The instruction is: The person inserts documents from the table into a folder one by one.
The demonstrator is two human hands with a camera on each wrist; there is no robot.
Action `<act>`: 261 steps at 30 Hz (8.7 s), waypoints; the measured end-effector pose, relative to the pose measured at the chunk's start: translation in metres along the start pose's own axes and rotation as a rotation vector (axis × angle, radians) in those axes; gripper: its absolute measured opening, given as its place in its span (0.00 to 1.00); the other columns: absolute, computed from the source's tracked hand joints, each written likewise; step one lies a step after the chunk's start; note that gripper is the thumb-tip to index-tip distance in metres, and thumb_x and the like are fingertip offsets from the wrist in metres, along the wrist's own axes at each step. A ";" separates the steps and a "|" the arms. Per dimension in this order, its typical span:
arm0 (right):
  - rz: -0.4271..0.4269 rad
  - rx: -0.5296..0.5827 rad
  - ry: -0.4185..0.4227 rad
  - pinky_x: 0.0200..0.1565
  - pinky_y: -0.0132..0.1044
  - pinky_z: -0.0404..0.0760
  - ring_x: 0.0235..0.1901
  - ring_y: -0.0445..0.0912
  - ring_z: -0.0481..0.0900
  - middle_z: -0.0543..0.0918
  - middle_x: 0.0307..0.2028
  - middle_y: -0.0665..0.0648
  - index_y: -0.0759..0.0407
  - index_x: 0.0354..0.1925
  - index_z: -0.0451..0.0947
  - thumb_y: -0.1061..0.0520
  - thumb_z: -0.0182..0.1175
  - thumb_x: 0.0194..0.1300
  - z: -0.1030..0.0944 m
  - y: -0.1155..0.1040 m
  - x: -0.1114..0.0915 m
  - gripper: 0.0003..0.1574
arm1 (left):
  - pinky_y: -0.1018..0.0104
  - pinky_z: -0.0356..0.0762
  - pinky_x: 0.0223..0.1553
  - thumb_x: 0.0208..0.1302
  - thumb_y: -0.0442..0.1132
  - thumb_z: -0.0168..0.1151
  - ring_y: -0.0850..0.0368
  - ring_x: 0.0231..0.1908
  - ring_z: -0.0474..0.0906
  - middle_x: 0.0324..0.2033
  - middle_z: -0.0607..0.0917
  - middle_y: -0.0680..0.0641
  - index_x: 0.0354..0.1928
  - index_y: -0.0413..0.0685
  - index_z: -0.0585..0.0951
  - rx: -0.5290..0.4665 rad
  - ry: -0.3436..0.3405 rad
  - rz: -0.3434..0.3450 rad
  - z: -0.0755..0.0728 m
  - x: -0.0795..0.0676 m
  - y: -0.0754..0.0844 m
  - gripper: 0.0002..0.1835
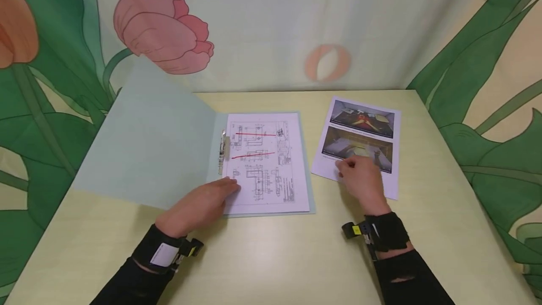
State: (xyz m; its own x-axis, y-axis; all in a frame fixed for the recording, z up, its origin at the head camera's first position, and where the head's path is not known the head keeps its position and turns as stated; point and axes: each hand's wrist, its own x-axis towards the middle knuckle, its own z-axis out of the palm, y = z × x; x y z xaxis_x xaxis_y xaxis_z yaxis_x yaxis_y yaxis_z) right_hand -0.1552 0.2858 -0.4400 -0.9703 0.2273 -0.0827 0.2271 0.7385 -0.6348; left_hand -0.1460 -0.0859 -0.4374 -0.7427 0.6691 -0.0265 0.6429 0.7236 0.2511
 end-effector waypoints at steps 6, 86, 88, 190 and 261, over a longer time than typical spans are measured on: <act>0.129 -0.200 0.121 0.23 0.45 0.68 0.31 0.60 0.77 0.84 0.37 0.69 0.68 0.44 0.78 0.39 0.50 0.71 -0.036 0.039 0.003 0.33 | 0.57 0.71 0.61 0.65 0.30 0.52 0.49 0.61 0.72 0.57 0.80 0.42 0.56 0.40 0.77 0.021 -0.005 -0.005 0.001 -0.001 -0.001 0.18; -0.105 0.082 0.027 0.19 0.36 0.65 0.20 0.48 0.70 0.76 0.20 0.57 0.63 0.32 0.82 0.52 0.58 0.68 0.042 -0.011 -0.019 0.15 | 0.59 0.76 0.55 0.65 0.31 0.55 0.54 0.52 0.77 0.52 0.83 0.44 0.50 0.39 0.80 -0.031 -0.006 -0.056 -0.006 -0.007 0.000 0.13; -0.120 0.059 0.036 0.19 0.37 0.65 0.20 0.48 0.70 0.77 0.20 0.57 0.63 0.31 0.82 0.53 0.59 0.67 0.044 -0.013 -0.019 0.14 | 0.59 0.77 0.54 0.65 0.31 0.54 0.54 0.51 0.78 0.51 0.83 0.45 0.49 0.39 0.81 -0.036 -0.002 -0.053 -0.005 -0.007 0.000 0.13; 0.251 -0.374 -0.051 0.21 0.47 0.67 0.19 0.54 0.70 0.74 0.20 0.63 0.73 0.37 0.74 0.30 0.58 0.60 -0.048 0.062 0.008 0.43 | 0.53 0.74 0.55 0.58 0.29 0.53 0.43 0.54 0.74 0.55 0.80 0.37 0.55 0.36 0.78 0.080 -0.038 -0.086 -0.007 -0.011 0.007 0.21; 0.232 0.120 0.186 0.27 0.40 0.72 0.42 0.55 0.69 0.75 0.48 0.67 0.70 0.57 0.73 0.41 0.48 0.72 -0.074 0.037 -0.006 0.35 | 0.55 0.75 0.52 0.61 0.29 0.52 0.46 0.50 0.76 0.51 0.82 0.39 0.53 0.37 0.79 0.090 -0.002 -0.061 -0.006 -0.010 0.004 0.18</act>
State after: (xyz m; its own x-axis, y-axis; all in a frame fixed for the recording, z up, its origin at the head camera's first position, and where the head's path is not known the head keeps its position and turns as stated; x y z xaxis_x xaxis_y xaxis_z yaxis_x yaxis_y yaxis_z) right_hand -0.1350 0.3581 -0.4061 -0.8595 0.5010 -0.1013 0.4184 0.5758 -0.7024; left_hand -0.1368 -0.0909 -0.4303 -0.7806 0.6237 -0.0413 0.6109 0.7752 0.1610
